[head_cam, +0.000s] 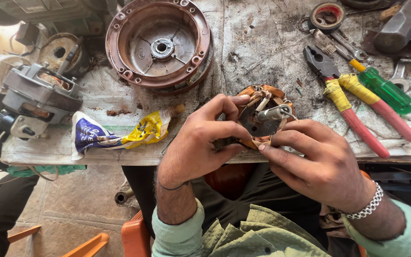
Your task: The person manipulates a small cylindrical electrical component with copper windings, repeatedly adjusting and inspecting the wires and central shaft. The hands rotate the component and tuck wires into slots while other tools and parts remain on the workbench.
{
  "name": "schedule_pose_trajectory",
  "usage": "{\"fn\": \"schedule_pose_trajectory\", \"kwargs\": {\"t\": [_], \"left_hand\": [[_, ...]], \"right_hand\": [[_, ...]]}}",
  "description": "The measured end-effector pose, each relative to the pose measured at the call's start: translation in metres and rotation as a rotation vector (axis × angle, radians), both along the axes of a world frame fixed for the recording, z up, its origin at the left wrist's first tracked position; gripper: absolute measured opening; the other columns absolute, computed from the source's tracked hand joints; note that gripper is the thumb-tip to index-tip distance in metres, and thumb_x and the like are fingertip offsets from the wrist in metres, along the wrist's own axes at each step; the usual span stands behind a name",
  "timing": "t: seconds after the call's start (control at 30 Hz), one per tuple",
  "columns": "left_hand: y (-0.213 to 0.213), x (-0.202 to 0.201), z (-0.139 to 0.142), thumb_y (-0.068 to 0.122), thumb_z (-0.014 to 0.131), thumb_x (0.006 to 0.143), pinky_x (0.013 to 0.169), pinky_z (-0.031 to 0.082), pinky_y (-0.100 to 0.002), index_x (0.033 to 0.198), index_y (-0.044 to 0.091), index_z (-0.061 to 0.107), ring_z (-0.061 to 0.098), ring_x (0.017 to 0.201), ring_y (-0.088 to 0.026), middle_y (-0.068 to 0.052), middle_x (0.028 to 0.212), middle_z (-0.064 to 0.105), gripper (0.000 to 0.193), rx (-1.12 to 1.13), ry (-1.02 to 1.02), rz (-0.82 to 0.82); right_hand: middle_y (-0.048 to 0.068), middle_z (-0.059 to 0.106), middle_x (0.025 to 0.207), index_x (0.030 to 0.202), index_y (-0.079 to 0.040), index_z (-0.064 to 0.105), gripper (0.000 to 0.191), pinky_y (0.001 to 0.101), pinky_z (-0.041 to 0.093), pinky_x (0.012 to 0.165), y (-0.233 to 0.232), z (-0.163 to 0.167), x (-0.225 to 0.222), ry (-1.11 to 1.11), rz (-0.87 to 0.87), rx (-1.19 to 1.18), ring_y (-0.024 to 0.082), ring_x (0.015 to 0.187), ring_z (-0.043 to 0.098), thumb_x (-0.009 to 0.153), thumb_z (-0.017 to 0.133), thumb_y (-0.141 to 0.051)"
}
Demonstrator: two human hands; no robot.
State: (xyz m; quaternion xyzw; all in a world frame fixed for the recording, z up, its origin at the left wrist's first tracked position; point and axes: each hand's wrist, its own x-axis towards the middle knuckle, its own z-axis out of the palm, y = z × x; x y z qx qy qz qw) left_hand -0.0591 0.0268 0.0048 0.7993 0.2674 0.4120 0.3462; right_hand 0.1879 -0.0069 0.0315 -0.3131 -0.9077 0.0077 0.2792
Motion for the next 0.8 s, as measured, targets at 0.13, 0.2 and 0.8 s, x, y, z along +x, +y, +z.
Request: {"fn": "schedule_pose_trajectory", "kwargs": {"t": [0.13, 0.2, 0.8], "left_hand": [[0.0, 0.0, 0.004, -0.006, 0.084, 0.072, 0.105, 0.057, -0.04, 0.104, 0.008, 0.068, 0.061, 0.14, -0.034, -0.008, 0.106, 0.049, 0.038, -0.02, 0.001, -0.008], [-0.001, 0.001, 0.005, -0.006, 0.084, 0.073, 0.106, 0.057, -0.04, 0.106, 0.009, 0.068, 0.061, 0.14, -0.034, -0.008, 0.107, 0.049, 0.039, -0.033, -0.006, -0.008], [-0.008, 0.005, 0.006, 0.001, 0.084, 0.071, 0.119, 0.047, -0.045, 0.111, 0.012, 0.073, 0.054, 0.14, -0.035, -0.01, 0.116, 0.051, 0.043, 0.112, 0.045, 0.072]], "right_hand": [[0.006, 0.071, 0.099, 0.104, -0.007, 0.076, 0.04, 0.0421, 0.057, 0.08, -0.001, -0.001, 0.0, 0.004, -0.003, 0.011, 0.031, 0.097, 0.068, 0.065, 0.084, -0.009], [0.006, 0.07, 0.099, 0.103, -0.007, 0.075, 0.039, 0.0421, 0.057, 0.08, -0.001, -0.001, 0.0, 0.006, -0.002, 0.006, 0.032, 0.097, 0.068, 0.065, 0.084, -0.009], [0.006, 0.07, 0.098, 0.102, -0.002, 0.077, 0.033, 0.0427, 0.056, 0.079, -0.011, 0.002, -0.013, -0.047, -0.07, 0.087, 0.029, 0.096, 0.067, 0.07, 0.083, -0.006]]}}
